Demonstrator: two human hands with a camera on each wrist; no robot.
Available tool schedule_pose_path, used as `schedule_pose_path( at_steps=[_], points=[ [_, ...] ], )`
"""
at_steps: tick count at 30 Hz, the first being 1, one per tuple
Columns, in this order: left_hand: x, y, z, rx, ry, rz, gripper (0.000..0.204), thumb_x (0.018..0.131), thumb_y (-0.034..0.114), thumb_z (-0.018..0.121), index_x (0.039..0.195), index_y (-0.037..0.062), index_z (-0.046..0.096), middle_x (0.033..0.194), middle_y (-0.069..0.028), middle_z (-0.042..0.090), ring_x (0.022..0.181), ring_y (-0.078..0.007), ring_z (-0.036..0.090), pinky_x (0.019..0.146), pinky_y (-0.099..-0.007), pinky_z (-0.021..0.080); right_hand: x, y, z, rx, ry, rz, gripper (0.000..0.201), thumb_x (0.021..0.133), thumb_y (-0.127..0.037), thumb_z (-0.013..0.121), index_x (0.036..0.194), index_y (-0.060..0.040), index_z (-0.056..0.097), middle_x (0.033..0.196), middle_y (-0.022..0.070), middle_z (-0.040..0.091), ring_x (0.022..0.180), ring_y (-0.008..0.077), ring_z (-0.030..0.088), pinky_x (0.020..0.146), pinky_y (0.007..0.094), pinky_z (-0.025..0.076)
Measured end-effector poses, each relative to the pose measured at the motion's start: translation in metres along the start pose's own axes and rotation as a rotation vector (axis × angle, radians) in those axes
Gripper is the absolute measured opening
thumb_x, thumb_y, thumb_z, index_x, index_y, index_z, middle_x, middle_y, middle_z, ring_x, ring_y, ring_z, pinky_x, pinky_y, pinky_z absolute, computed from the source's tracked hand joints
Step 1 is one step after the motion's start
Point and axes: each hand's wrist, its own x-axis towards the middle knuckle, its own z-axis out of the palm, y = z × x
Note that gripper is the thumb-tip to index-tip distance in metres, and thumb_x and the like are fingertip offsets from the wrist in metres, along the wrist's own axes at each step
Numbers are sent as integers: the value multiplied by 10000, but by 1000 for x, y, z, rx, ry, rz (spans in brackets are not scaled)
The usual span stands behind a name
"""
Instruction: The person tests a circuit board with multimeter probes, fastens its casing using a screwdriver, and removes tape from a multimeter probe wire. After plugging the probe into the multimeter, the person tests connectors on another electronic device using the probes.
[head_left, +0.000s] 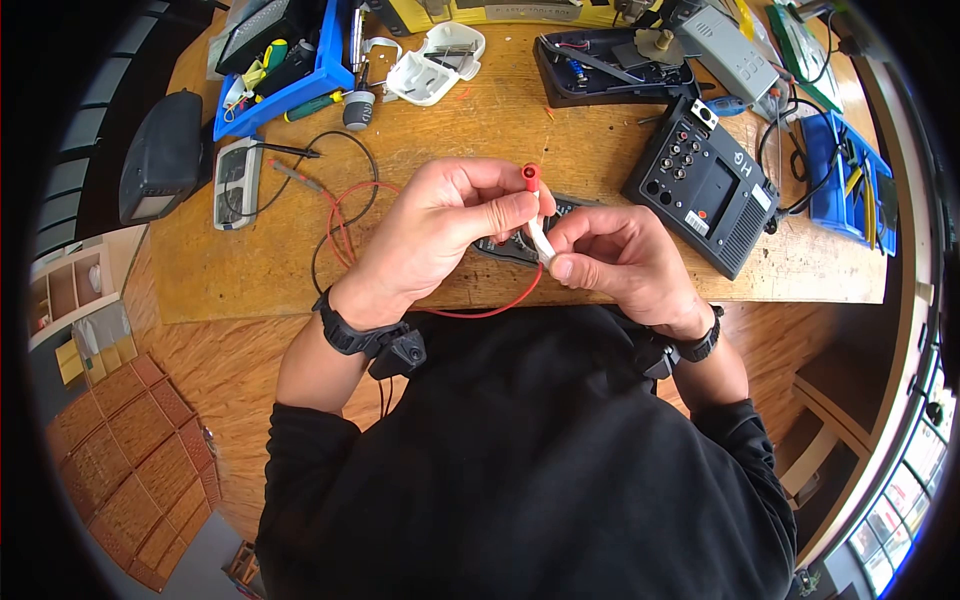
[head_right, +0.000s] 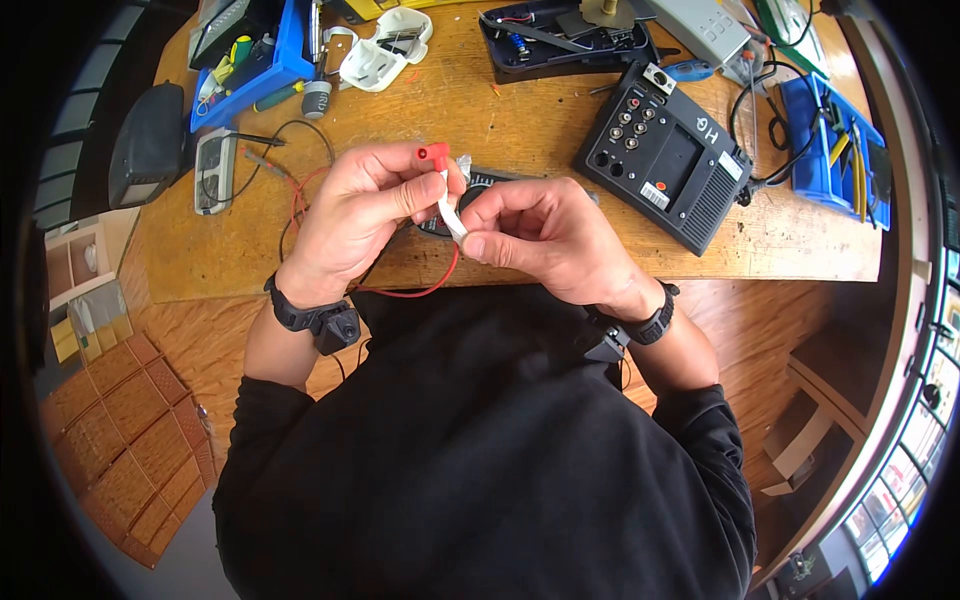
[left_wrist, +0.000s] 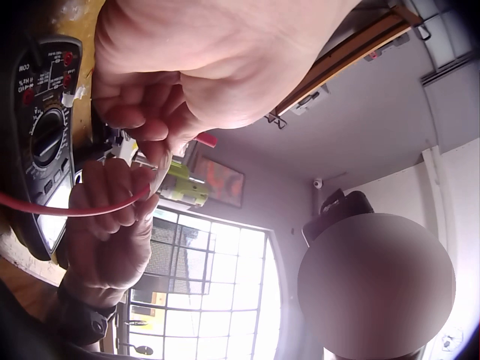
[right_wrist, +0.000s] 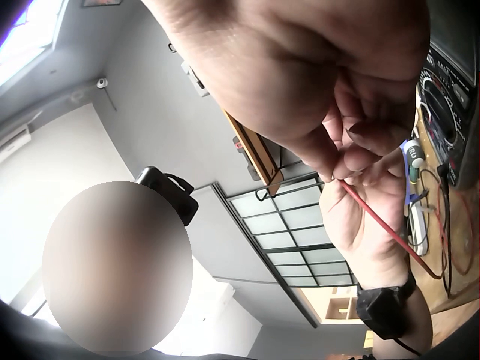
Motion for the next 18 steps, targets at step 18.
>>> schedule_pose_path(
  at_steps=[18],
  points=[
    [-3, -1, 2, 64, 21, 74, 226, 1068, 172, 713, 1148, -37, 747, 974, -45, 720, 857, -96, 567, 795, -252, 463, -6, -4, 0, -7, -19, -5, 149, 1023, -84, 785, 1139, 6, 756, 1003, -20, 728, 902, 31, 634, 807, 217, 517]
  ],
)
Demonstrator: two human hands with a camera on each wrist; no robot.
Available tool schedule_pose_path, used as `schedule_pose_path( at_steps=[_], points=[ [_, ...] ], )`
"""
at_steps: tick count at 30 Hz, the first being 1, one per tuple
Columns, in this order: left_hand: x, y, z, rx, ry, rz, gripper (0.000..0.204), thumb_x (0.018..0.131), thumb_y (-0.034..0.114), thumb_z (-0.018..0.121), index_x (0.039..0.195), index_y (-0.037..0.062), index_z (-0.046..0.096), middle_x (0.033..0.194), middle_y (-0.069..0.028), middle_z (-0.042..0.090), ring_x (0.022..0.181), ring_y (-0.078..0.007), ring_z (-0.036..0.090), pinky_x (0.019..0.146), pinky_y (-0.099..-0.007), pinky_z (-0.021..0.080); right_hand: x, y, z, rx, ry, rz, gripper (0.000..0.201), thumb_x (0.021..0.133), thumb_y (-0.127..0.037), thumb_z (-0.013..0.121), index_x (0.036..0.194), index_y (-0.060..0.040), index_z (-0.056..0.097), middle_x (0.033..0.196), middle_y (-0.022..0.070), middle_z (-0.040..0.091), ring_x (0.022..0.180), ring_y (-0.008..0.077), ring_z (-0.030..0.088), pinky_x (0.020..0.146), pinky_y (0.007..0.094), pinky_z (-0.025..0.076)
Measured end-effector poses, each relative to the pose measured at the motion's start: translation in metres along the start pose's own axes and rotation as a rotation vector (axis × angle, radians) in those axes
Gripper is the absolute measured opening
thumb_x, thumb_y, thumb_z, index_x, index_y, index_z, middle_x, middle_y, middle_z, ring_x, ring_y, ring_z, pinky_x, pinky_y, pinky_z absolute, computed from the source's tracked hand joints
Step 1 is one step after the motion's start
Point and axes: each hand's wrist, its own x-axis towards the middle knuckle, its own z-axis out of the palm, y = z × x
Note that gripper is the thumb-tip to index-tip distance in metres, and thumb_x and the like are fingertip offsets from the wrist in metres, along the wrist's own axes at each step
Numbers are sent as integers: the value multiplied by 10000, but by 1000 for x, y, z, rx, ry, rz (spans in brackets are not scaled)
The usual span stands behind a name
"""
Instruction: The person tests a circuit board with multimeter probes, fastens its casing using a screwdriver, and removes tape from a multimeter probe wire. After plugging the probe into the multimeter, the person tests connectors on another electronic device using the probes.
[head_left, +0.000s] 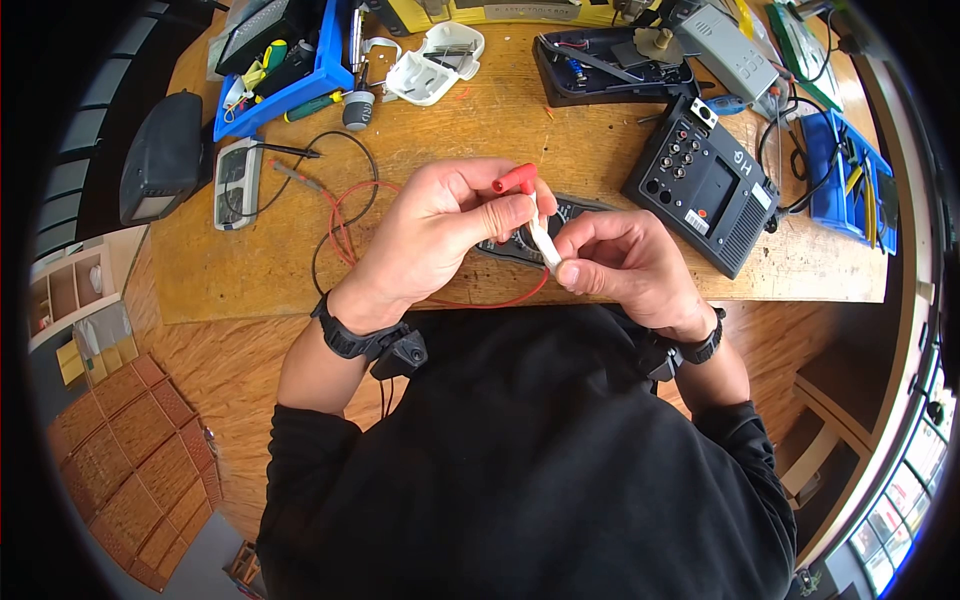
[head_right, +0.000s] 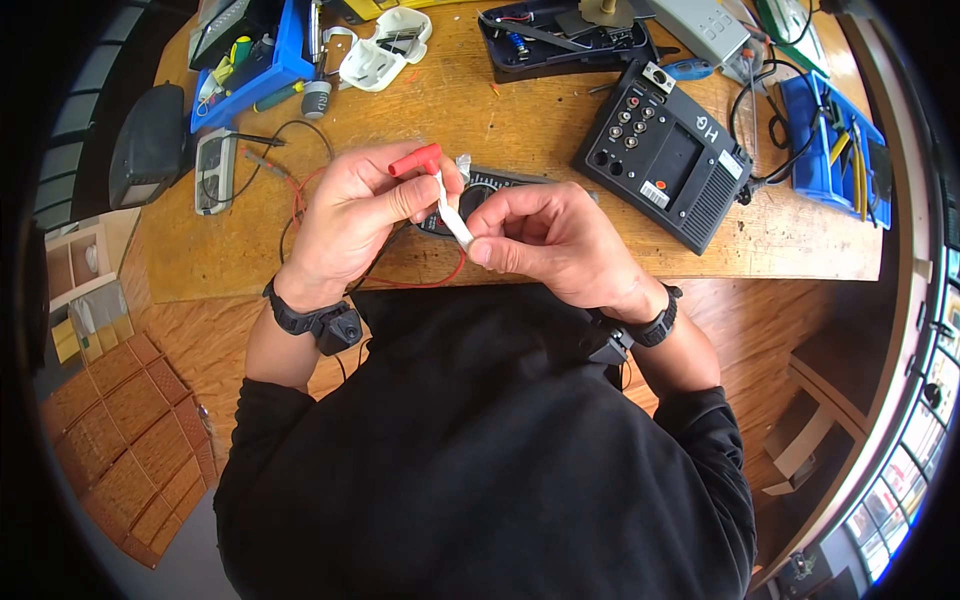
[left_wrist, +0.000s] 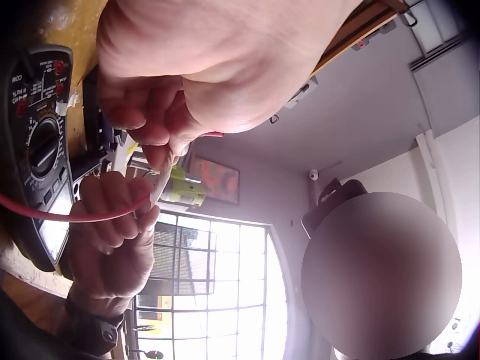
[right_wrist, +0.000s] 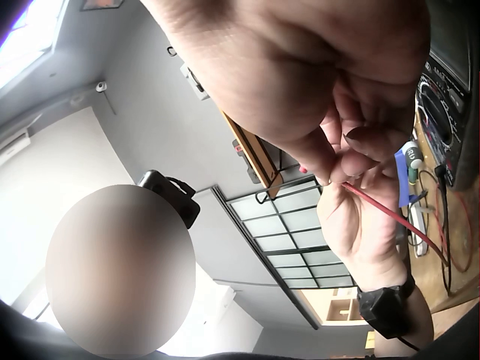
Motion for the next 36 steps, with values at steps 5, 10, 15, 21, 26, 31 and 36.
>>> schedule_pose_path(
  at_steps=[5, 10, 15, 21, 26, 31, 36],
  points=[
    [1, 5, -1, -29, -2, -16, 244, 1048, 183, 746, 1154, -38, 746, 1007, -65, 737, 894, -117, 639, 829, -283, 525, -1, 6, -1, 60, -11, -9, 148, 1018, -83, 791, 1133, 4, 757, 1013, -12, 735, 919, 41, 654, 827, 222, 534],
    [-3, -7, -6, -141, -63, 7, 337, 957, 127, 846, 1230, -29, 725, 1059, -78, 741, 974, -144, 702, 882, -314, 576, -3, 9, 15, -199, 59, -97, 131, 1028, -84, 779, 1107, 14, 742, 986, 5, 732, 891, 47, 661, 794, 236, 548],
    [-7, 0, -3, -36, -71, -59, 501, 877, 84, 916, 1308, -14, 682, 1067, -68, 740, 1013, -152, 720, 902, -312, 585, -5, 8, 18, -293, 122, -145, 124, 1027, -76, 777, 1093, 19, 731, 989, 10, 733, 911, 55, 668, 814, 246, 561],
    [-16, 3, 12, 210, -60, -98, 595, 880, 14, 892, 1406, -14, 614, 975, -37, 779, 938, -97, 724, 883, -280, 573, -6, 12, 17, -230, 166, -164, 125, 1030, -67, 768, 1106, 20, 723, 1029, 11, 732, 943, 57, 668, 833, 251, 564],
    [-20, 4, 10, 260, -35, -49, 523, 914, -13, 848, 1390, -6, 634, 921, -18, 757, 874, -81, 699, 839, -266, 556, -9, 12, 13, -171, 170, -99, 123, 1032, -77, 769, 1104, 5, 711, 1015, -4, 713, 913, 41, 653, 811, 231, 551],
    [-19, 1, 7, 184, -64, -65, 458, 941, -14, 818, 1371, 1, 660, 891, -4, 735, 816, -73, 662, 789, -254, 531, -10, 9, 8, -153, 125, -64, 114, 1032, -74, 770, 1096, -5, 705, 1007, -24, 700, 905, 26, 644, 794, 220, 537],
    [-18, -4, 4, 109, -72, -78, 438, 942, -8, 818, 1357, -1, 676, 911, -12, 742, 833, -74, 665, 784, -250, 527, -10, 6, 4, -145, 78, -28, 96, 1028, -60, 770, 1080, -13, 704, 998, -40, 688, 898, 11, 628, 792, 210, 519]
  ],
)
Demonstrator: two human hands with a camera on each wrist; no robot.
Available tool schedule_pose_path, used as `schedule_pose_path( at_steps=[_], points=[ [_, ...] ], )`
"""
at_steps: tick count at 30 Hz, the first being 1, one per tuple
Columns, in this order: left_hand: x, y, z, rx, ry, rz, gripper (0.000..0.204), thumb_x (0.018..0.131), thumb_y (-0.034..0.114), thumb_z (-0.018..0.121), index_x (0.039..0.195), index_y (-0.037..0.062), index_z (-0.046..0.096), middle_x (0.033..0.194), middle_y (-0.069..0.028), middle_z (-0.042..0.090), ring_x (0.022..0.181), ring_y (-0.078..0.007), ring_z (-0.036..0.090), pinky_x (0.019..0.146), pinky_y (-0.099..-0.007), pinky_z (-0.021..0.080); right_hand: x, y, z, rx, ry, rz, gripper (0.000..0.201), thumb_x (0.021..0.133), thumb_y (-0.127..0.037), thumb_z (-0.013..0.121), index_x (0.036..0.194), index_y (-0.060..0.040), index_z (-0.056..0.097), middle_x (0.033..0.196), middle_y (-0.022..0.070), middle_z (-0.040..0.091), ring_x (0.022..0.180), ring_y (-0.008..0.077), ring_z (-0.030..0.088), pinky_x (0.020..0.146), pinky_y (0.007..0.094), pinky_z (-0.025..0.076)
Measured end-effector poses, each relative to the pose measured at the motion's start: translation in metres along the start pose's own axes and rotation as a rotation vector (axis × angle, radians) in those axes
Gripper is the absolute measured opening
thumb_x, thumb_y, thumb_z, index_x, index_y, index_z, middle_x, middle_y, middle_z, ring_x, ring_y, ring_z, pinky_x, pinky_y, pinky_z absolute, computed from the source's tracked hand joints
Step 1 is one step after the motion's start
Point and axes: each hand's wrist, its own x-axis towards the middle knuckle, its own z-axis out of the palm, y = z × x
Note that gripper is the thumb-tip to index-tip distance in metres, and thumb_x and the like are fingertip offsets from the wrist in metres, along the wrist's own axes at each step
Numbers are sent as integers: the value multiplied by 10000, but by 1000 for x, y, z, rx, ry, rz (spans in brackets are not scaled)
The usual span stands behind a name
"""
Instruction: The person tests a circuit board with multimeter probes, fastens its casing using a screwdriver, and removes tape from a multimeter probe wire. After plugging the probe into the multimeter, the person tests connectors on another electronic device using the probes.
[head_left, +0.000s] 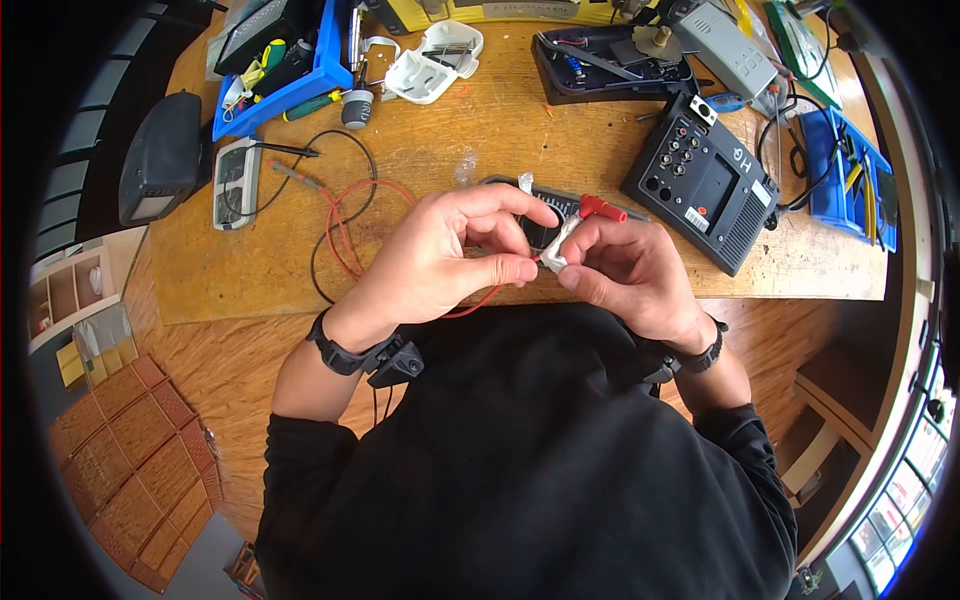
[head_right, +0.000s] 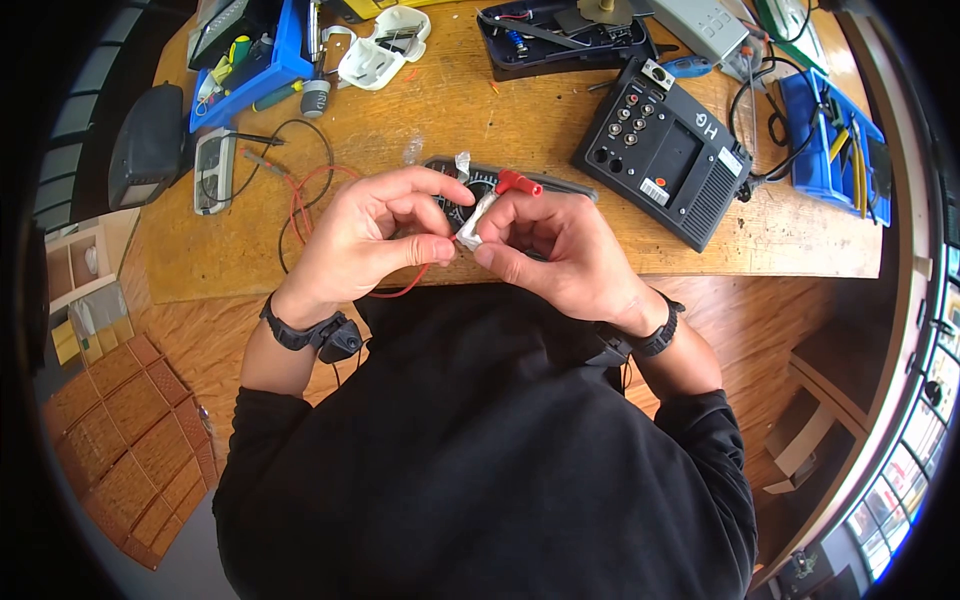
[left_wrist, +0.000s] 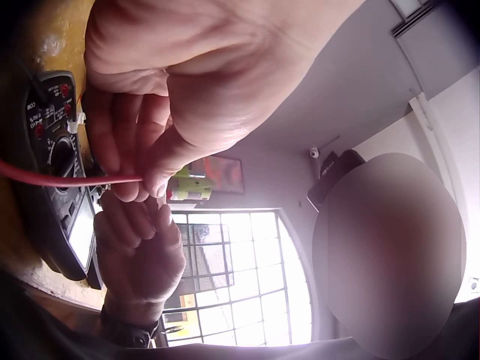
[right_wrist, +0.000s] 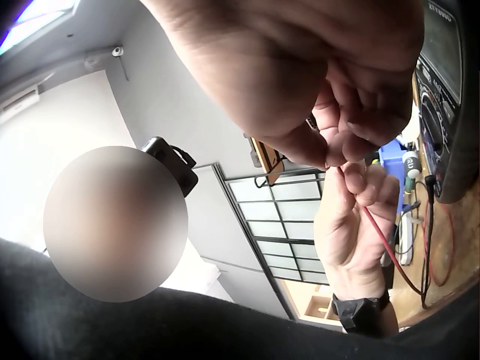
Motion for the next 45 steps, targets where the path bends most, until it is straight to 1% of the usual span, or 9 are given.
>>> schedule_pose_path(
  at_steps=[15, 22, 28, 30, 32, 34, 37, 40, 45],
  points=[
    [-4, 11, -7, 184, -5, 18, 237, 1011, 14, 744, 1246, -19, 751, 968, -47, 783, 888, -103, 721, 834, -260, 565, -1, -5, -9, -19, -94, 1, 68, 1002, -13, 763, 1049, -19, 714, 986, -35, 676, 905, 23, 613, 806, 226, 509],
    [-1, 9, -8, 118, -30, -25, 220, 1028, 15, 718, 1242, -28, 747, 964, -58, 780, 911, -117, 739, 831, -273, 581, 0, -5, -11, -32, -108, -17, 72, 988, -4, 758, 1044, -18, 714, 982, -31, 673, 887, 26, 607, 786, 223, 506],
    [1, 9, -3, 111, -120, -33, 494, 931, 171, 880, 1350, -9, 690, 995, -51, 769, 917, -129, 741, 843, -284, 586, 0, -8, -6, -243, -104, -131, 69, 934, -9, 773, 978, -39, 730, 901, -38, 678, 769, 37, 584, 667, 238, 475],
    [5, 8, -3, 186, -98, 126, 691, 811, 252, 974, 1385, 11, 674, 1028, -34, 766, 938, -124, 735, 860, -287, 579, 1, -11, -3, -327, -107, -149, 67, 920, -16, 780, 962, -44, 734, 868, -36, 682, 727, 46, 579, 634, 248, 467],
    [7, 14, 1, 108, -84, 44, 668, 768, 242, 1006, 1322, 22, 705, 1035, -15, 759, 960, -110, 712, 879, -287, 567, 3, -14, 3, -397, -61, -183, 72, 911, -43, 802, 951, -47, 743, 814, -20, 690, 666, 77, 579, 602, 273, 468],
    [14, 16, 5, 199, -68, 22, 476, 787, 283, 1002, 1091, 24, 744, 945, -28, 763, 841, -108, 713, 807, -279, 562, 3, -20, 2, -470, -97, -199, 77, 906, -34, 811, 949, -41, 747, 842, -11, 699, 688, 80, 594, 619, 272, 476],
    [17, 18, 3, 141, -121, -63, 359, 808, 134, 975, 1060, 19, 747, 997, -9, 748, 902, -97, 678, 847, -280, 559, 2, -28, 5, -563, -117, -227, 85, 897, -30, 827, 944, -37, 756, 856, -1, 711, 700, 88, 610, 636, 268, 482],
    [19, 9, 0, -42, -143, -40, 263, 833, 77, 947, 991, 8, 748, 962, -9, 747, 862, -101, 689, 823, -283, 568, 0, -27, 3, -552, -100, -219, 79, 907, -57, 831, 950, -44, 766, 828, 0, 719, 681, 94, 617, 628, 264, 490],
    [17, 15, -8, -75, -118, -57, 220, 857, 44, 919, 1015, -10, 776, 944, -38, 773, 867, -119, 719, 821, -278, 580, -2, -30, -6, -497, -75, -129, 80, 938, -83, 820, 976, -29, 775, 835, -14, 726, 707, 58, 618, 628, 245, 492]
  ],
)
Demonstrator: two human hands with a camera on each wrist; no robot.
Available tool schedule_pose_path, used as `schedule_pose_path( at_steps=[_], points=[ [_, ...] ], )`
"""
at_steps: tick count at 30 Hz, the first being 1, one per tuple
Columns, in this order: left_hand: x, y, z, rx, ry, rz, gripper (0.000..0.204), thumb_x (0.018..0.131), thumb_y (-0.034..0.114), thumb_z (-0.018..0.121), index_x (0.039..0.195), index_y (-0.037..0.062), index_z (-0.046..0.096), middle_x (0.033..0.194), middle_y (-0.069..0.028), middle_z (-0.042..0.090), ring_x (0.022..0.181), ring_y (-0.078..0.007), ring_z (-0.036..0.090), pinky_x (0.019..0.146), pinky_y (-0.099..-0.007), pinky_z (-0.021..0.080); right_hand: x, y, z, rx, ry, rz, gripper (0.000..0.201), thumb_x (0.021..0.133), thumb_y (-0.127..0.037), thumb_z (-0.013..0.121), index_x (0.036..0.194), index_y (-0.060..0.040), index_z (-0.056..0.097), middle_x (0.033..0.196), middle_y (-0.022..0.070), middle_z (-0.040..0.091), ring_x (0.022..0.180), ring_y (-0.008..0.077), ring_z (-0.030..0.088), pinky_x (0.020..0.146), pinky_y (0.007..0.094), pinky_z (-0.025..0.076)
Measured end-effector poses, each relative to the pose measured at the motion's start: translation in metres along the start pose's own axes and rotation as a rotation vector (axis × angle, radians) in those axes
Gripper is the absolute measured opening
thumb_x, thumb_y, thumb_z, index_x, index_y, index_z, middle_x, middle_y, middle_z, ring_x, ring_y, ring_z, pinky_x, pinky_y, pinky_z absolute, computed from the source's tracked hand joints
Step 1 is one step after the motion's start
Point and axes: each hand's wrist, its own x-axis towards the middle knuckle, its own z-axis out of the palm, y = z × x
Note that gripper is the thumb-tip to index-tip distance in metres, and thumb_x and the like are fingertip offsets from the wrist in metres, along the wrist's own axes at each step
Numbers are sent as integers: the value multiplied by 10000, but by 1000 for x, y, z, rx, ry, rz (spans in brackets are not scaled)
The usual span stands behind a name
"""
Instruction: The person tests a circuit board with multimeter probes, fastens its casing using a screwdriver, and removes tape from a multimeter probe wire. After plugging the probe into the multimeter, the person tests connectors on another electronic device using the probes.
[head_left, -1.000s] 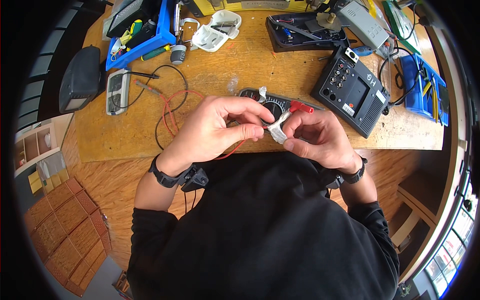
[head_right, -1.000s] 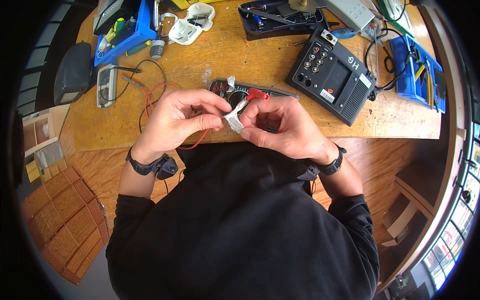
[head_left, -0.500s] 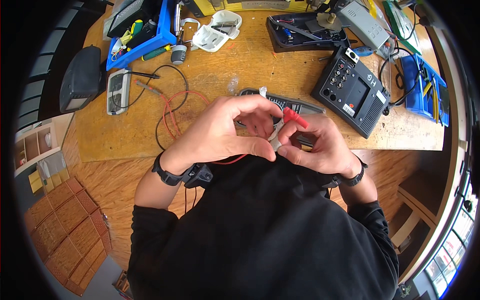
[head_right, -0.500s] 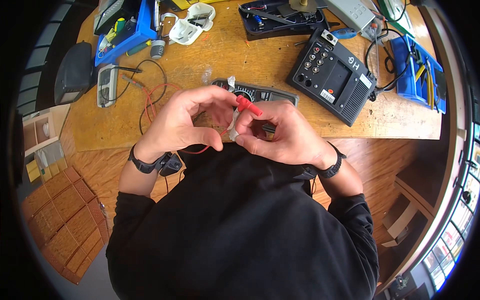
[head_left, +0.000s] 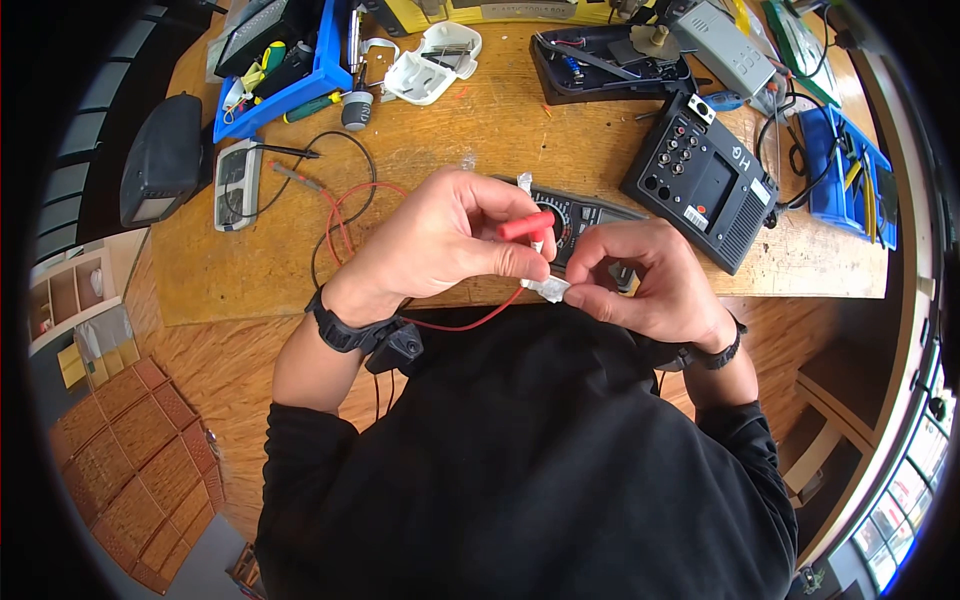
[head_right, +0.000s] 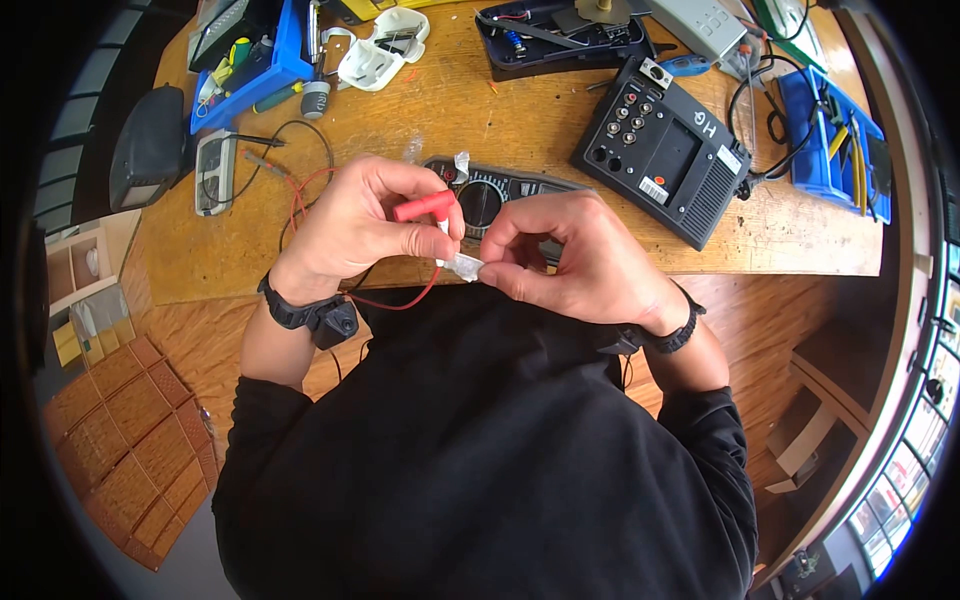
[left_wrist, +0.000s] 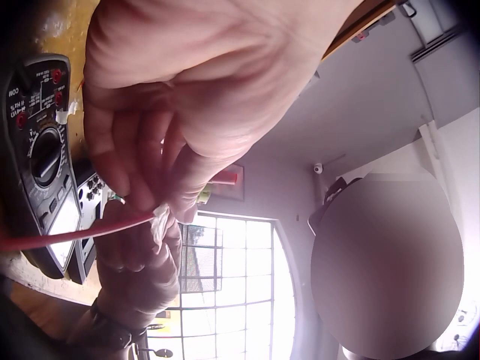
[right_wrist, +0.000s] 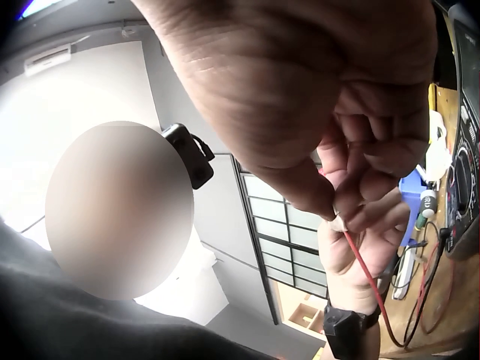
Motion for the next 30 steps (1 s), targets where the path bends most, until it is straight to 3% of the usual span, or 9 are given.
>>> schedule_pose_path(
  at_steps=[2, 4, 11, 13, 16, 20, 22, 28, 30],
  points=[
    [-1, 1, -2, 40, 1, 0, 221, 863, 45, 915, 1029, -17, 783, 945, -51, 783, 878, -129, 733, 828, -277, 587, 1, 0, -3, 28, -26, 22, 82, 939, -80, 819, 978, -23, 774, 840, -15, 724, 714, 54, 615, 630, 239, 487],
    [-2, 1, -4, 26, -18, -37, 216, 939, 59, 858, 1122, -22, 777, 981, -49, 795, 942, -108, 754, 855, -269, 597, 1, 1, -4, 55, -53, 44, 84, 941, -77, 818, 980, -17, 773, 845, -16, 722, 721, 49, 612, 632, 233, 483],
    [-5, 9, 1, -46, 28, -14, 233, 913, 10, 855, 1120, -27, 753, 973, -96, 800, 945, -164, 769, 864, -289, 590, 0, 5, -9, 154, -98, 89, 93, 932, -29, 819, 987, 5, 753, 878, -3, 701, 776, 59, 622, 677, 236, 478],
    [-6, 9, 0, -30, 22, 51, 197, 902, 17, 866, 1059, 3, 749, 979, -100, 804, 945, -166, 772, 828, -267, 566, -1, 5, -10, 165, -116, 133, 106, 922, -2, 822, 980, 20, 737, 915, 19, 695, 820, 79, 641, 721, 244, 490],
    [-5, 3, -10, 129, -41, 108, 171, 888, 15, 876, 995, 26, 742, 989, -107, 809, 950, -157, 770, 786, -241, 541, -3, 9, -9, 238, -109, 82, 64, 958, -36, 803, 992, -2, 762, 873, -36, 704, 771, 28, 602, 668, 215, 462],
    [-5, 9, -9, 137, -33, 43, 109, 904, -13, 851, 950, 10, 755, 1008, -101, 815, 992, -145, 772, 850, -262, 586, -5, 10, -13, 285, -104, 65, 67, 952, -13, 807, 990, 2, 754, 882, -41, 694, 783, 24, 593, 680, 211, 460],
    [-3, 1, -8, -26, 12, 113, 171, 836, -38, 895, 925, 21, 761, 959, -133, 803, 914, -165, 762, 760, -241, 546, -6, 11, -14, 299, -106, 62, 71, 949, -7, 810, 989, 2, 752, 883, -42, 691, 786, 23, 590, 683, 211, 459],
    [-7, 8, -7, 74, 44, 207, 197, 762, -81, 924, 845, 31, 785, 930, -129, 797, 827, -139, 728, 690, -229, 514, -6, 9, -19, 303, -163, 48, 71, 952, -9, 809, 996, 2, 753, 867, -43, 689, 783, 32, 589, 681, 229, 461],
    [-10, 13, -5, 80, 25, 209, 201, 748, -82, 929, 832, 32, 786, 920, -127, 796, 811, -137, 723, 669, -228, 504, -5, 6, -23, 211, -241, -51, 67, 952, -13, 811, 988, 2, 757, 862, -35, 699, 784, 34, 593, 682, 238, 468]
  ],
)
